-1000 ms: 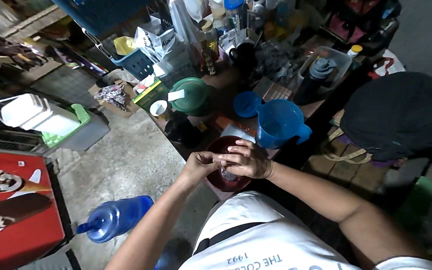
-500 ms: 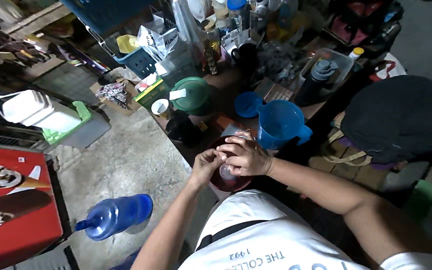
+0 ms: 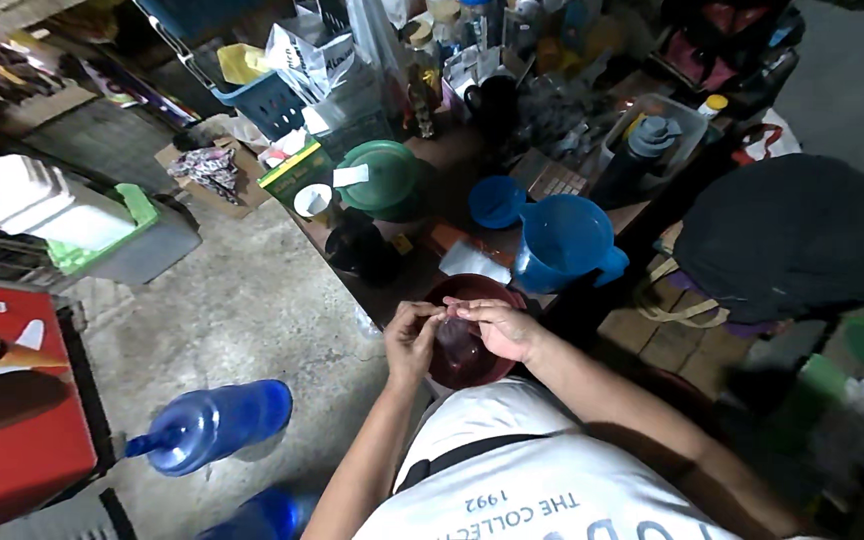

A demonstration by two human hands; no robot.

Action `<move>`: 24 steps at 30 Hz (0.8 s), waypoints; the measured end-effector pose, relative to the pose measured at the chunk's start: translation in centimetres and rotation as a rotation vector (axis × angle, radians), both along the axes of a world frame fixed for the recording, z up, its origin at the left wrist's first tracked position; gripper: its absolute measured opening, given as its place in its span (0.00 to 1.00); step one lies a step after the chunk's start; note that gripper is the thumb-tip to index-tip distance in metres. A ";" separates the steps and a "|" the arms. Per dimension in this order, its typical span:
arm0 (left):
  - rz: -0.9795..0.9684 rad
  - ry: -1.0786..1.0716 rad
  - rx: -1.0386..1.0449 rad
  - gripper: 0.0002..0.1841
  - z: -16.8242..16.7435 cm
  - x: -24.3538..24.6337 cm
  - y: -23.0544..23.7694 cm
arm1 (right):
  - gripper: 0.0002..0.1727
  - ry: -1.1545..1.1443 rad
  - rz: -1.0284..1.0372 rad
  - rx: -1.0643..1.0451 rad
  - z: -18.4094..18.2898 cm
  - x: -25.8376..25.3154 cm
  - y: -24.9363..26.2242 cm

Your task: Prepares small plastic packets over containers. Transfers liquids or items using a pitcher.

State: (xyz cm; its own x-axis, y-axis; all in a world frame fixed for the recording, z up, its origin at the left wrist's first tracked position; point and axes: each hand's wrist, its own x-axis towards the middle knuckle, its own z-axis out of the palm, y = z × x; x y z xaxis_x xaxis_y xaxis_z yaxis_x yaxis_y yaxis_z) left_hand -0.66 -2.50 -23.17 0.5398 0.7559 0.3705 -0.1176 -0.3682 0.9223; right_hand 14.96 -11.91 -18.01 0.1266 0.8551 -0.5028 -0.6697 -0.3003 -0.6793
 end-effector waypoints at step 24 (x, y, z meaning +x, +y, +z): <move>-0.013 0.392 -0.060 0.31 6.4 -3.1 -2.3 | 0.03 -1.885 -0.080 0.418 0.3 -3.2 -0.8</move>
